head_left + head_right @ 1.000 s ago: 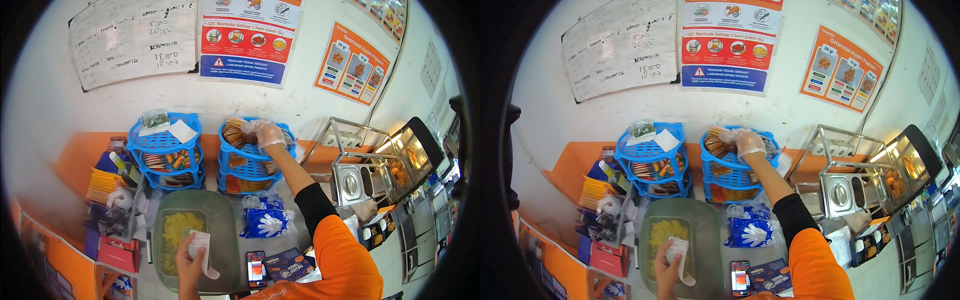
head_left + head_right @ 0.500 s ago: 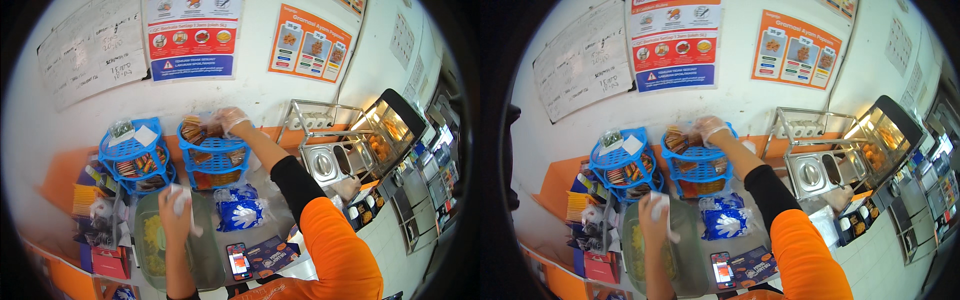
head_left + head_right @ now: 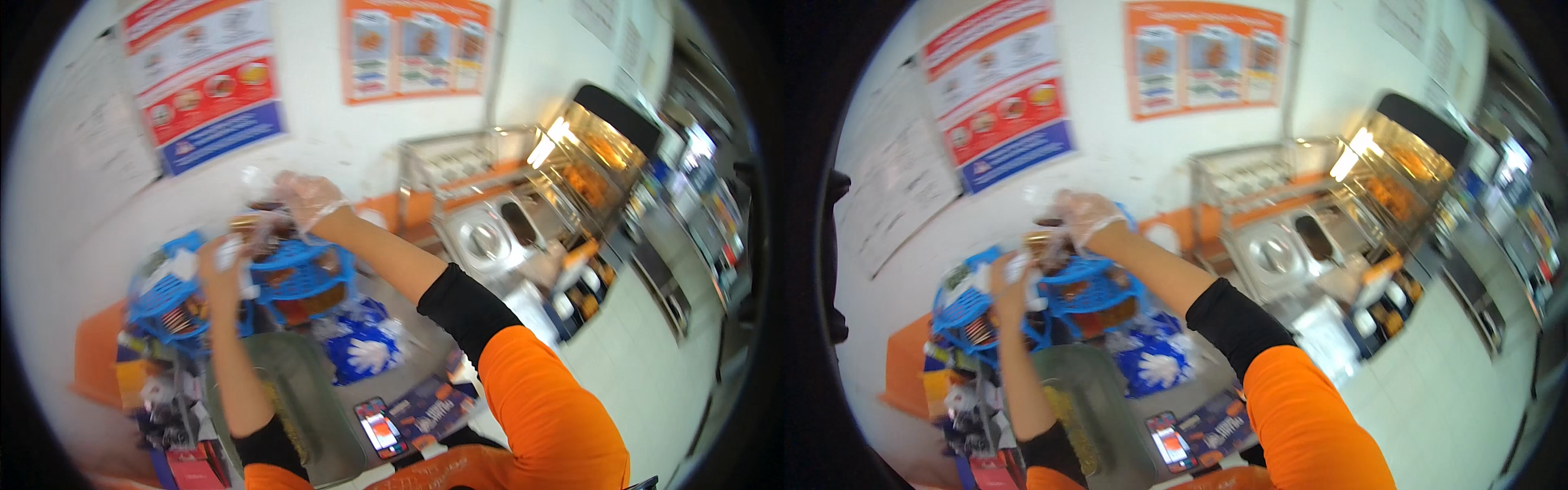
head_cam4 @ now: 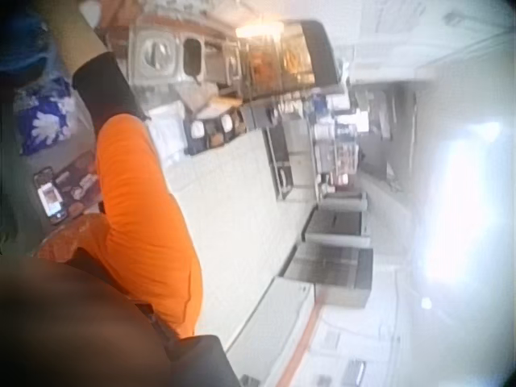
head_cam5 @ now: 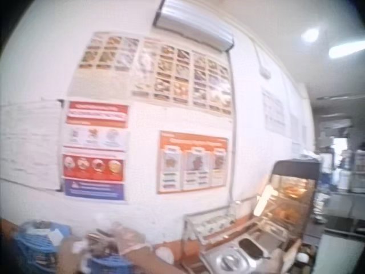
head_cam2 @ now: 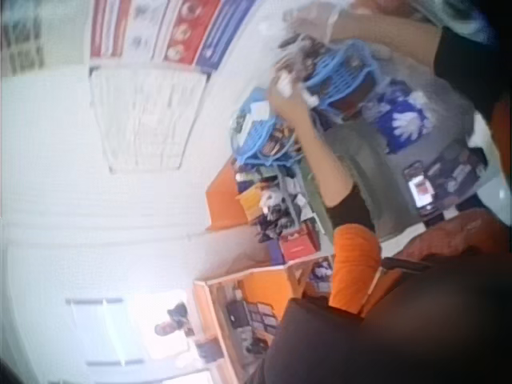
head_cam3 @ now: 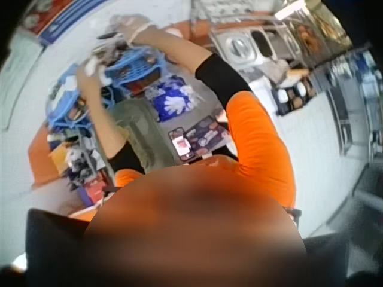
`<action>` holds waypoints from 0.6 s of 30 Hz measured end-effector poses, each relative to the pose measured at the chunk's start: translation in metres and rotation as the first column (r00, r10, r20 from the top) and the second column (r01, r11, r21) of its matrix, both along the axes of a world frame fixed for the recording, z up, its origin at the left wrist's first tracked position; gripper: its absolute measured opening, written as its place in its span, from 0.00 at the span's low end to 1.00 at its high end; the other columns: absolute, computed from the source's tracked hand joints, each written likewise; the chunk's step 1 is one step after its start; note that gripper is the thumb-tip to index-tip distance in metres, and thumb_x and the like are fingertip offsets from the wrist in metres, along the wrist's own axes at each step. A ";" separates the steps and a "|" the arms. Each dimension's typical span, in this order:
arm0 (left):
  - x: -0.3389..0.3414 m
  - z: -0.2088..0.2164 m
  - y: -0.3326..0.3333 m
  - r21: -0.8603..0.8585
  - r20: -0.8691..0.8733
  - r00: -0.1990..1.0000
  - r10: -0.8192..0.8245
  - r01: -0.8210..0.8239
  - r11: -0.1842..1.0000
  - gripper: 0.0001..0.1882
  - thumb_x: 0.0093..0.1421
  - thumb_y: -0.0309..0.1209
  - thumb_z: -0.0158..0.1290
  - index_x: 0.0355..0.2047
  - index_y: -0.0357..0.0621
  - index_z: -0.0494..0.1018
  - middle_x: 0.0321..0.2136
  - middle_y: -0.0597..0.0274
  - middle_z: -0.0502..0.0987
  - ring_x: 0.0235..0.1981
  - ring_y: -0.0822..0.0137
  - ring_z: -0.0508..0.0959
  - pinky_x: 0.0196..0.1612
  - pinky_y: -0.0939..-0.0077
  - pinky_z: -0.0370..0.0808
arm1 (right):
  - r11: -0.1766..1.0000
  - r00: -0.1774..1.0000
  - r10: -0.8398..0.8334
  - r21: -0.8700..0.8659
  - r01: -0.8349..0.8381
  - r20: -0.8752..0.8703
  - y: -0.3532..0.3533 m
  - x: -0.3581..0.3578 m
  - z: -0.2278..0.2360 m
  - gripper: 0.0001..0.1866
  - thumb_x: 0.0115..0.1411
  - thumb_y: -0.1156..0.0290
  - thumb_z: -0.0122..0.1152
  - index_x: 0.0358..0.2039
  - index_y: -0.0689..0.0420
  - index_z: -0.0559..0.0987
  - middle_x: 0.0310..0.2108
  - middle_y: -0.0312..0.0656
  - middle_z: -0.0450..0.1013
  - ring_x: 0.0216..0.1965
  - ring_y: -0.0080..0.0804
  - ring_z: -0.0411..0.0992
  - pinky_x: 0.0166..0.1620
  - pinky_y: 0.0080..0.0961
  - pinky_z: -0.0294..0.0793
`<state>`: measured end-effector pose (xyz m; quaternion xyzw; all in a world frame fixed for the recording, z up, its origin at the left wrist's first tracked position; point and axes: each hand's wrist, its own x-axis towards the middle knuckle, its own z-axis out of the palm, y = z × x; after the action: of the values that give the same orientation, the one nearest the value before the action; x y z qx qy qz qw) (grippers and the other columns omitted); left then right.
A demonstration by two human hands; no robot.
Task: The person assembles a bento box by placing rice balls into a black tray, adding fried chicken cutlets, and including a side of yellow food. The person then closes the orange box and places it on the counter.
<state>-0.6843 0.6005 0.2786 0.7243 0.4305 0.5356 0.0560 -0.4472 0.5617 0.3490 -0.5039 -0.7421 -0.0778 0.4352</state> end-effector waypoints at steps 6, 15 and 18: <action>-0.032 -0.005 -0.154 -0.292 0.176 0.984 -0.037 0.088 0.952 0.18 0.64 0.30 0.54 0.51 0.31 0.73 0.50 0.52 0.76 0.52 0.62 0.74 0.57 0.70 0.66 | 0.910 0.824 0.156 -0.245 -0.334 -0.545 -0.223 0.099 -0.057 0.07 0.59 0.67 0.60 0.34 0.56 0.78 0.38 0.47 0.76 0.44 0.39 0.75 0.45 0.35 0.74; 0.091 -0.063 -0.341 -0.437 0.114 0.984 0.138 -0.076 0.896 0.13 0.66 0.31 0.53 0.46 0.35 0.77 0.44 0.52 0.77 0.45 0.61 0.76 0.51 0.69 0.71 | 0.607 0.957 -0.026 -0.756 0.244 0.288 -0.476 0.355 -0.108 0.12 0.61 0.66 0.55 0.44 0.51 0.80 0.39 0.48 0.75 0.41 0.50 0.75 0.44 0.36 0.75; 0.139 -0.079 -0.368 -0.525 0.308 0.944 0.115 0.068 0.849 0.16 0.66 0.28 0.51 0.52 0.34 0.73 0.49 0.55 0.74 0.49 0.65 0.74 0.53 0.71 0.69 | 0.429 0.932 -0.122 -0.828 0.360 0.341 -0.493 0.426 -0.136 0.13 0.60 0.72 0.52 0.45 0.50 0.79 0.35 0.51 0.77 0.42 0.51 0.76 0.45 0.39 0.75</action>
<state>-0.5449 0.2324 0.1996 0.5759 0.5547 0.5101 0.3170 -0.0217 0.0689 0.2135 -0.7436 -0.6393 0.1958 0.0084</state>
